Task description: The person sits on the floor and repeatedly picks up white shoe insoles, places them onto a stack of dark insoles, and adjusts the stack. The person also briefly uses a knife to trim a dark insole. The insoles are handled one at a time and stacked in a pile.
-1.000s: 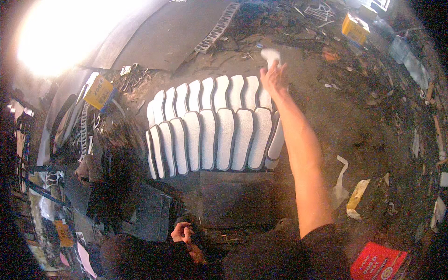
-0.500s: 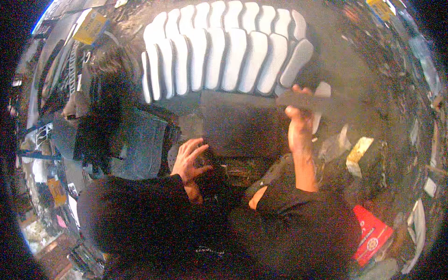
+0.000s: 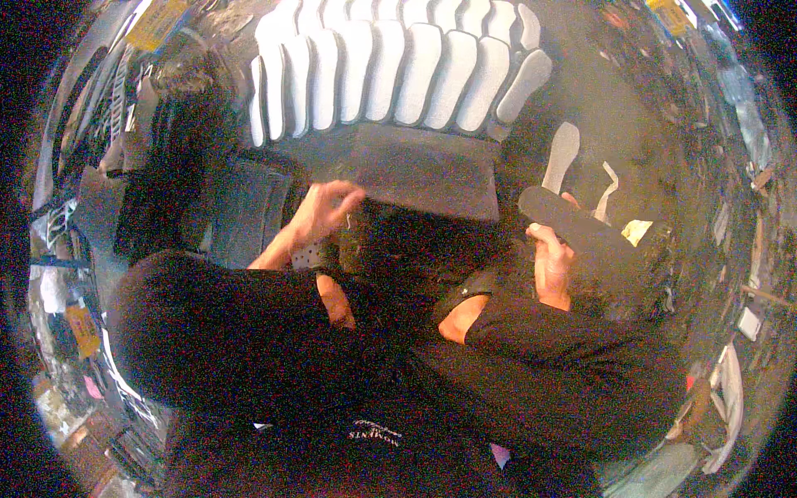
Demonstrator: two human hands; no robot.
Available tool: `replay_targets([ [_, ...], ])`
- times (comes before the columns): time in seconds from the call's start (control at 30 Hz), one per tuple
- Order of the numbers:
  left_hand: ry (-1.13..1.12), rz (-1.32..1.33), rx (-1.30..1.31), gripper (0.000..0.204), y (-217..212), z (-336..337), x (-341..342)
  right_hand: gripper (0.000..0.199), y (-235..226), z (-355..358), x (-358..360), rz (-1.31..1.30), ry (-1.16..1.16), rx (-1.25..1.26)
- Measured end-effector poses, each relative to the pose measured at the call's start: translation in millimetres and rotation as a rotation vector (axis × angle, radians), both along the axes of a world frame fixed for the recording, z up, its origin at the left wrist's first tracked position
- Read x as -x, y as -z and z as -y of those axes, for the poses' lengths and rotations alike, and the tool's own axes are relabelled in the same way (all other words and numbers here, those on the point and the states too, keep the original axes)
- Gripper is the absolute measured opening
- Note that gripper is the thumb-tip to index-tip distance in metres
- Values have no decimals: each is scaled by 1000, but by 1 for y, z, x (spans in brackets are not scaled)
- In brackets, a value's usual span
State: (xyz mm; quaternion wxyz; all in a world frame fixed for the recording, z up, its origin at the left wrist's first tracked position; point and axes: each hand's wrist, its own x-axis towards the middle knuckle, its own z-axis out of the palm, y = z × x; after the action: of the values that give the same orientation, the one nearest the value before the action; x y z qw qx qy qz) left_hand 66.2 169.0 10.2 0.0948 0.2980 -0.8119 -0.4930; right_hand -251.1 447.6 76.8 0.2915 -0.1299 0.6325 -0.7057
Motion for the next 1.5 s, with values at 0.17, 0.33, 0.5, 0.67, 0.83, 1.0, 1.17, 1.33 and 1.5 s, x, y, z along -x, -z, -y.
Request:
replay_targets([
  [0.17, -66, 22, -473, 38, 3, 50, 33, 71, -48, 15, 18, -45, -135, 106],
  [0.33, -146, -55, -681, 35, 1, 53, 35, 73, -70, 36, 14, -126, -161, 119],
  [0.5, -37, -16, -660, 36, -1, 50, 27, 74, -49, 50, 5, -79, -273, 95],
  [0.67, 77, -54, -586, 46, -21, 23, 15, 80, 0, 90, -41, 82, -540, 69],
  [0.83, -301, -258, -944, 42, -17, -16, 36, 82, 32, 123, -80, 18, -768, -22],
  [1.0, -539, -303, -859, 37, 6, -20, 19, 67, 75, 77, -41, 324, -560, 67],
  [1.17, -614, -223, -762, 48, 12, -44, -8, 48, 79, 29, -15, -42, -322, -271],
  [1.33, -759, -197, -629, 36, 23, -65, -9, 40, 62, 25, -34, -233, -303, -446],
  [1.5, -749, -59, -498, 32, 22, -67, -14, 43, 54, 28, -36, -434, -317, -562],
])
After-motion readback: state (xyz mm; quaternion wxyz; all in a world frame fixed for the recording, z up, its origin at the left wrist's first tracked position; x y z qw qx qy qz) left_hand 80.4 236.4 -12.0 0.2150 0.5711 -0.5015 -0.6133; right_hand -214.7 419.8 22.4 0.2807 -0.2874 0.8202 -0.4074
